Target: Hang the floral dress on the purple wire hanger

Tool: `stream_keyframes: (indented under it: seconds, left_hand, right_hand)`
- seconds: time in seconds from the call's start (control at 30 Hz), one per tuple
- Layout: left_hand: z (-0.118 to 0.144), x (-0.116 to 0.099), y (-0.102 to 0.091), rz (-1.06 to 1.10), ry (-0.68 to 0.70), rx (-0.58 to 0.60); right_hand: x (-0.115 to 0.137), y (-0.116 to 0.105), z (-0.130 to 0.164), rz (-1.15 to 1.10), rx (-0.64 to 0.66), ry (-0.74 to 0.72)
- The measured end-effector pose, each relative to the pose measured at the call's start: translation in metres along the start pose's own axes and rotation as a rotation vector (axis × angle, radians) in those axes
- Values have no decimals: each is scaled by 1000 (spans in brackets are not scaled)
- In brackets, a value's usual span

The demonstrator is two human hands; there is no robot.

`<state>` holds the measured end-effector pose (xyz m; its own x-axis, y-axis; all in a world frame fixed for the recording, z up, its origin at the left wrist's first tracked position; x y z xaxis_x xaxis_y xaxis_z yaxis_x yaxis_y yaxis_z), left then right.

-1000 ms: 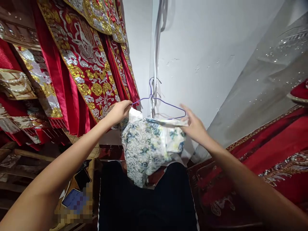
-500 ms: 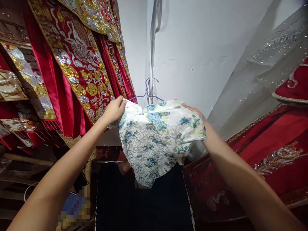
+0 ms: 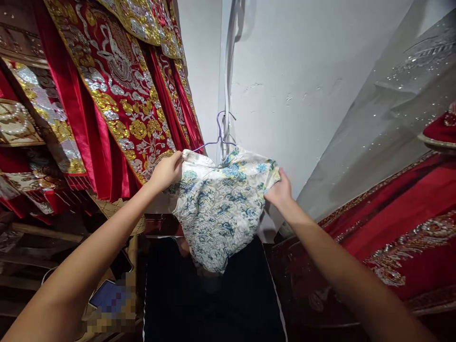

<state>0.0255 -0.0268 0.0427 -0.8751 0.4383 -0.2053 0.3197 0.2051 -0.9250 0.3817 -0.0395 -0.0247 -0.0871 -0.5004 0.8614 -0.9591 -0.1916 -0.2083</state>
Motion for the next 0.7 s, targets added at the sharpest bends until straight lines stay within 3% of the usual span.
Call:
stream_keyframes:
  seconds: [0.1, 0.2, 0.33, 0.4, 0.47, 0.53, 0.7]
  left_hand:
    - [-7, -6, 6, -17, -37, 56]
    - [-18, -17, 2, 90, 35, 19]
    - [-30, -19, -4, 333, 135, -64]
    - [-31, -14, 3, 429, 125, -71]
    - [-27, -12, 16, 527, 123, -52]
    - [-20, -16, 33, 639, 163, -39]
    - [2, -41, 57, 927, 243, -125]
  right_hand:
    - [8, -31, -17, -125, -62, 0]
    - [35, -41, -30, -125, -62, -26]
    - [75, -16, -29, -84, 67, -89]
    - [84, 7, -24, -79, 236, -84]
    - [82, 32, -17, -43, 461, -43]
    - [67, 48, -12, 84, 569, -2]
    - [9, 67, -10, 484, 414, -17]
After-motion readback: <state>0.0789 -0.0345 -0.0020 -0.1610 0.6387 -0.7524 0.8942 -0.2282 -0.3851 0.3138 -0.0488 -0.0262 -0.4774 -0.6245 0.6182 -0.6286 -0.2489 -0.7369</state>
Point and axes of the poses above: each hand's wrist, its own z-axis away from the middle knuckle, its own y-axis out of the palm, x = y × z, the point moved 6 cm from there along -z, towards the middle knuckle, and after that the axes turned 15 degrees about x, right-handed, at the moved point
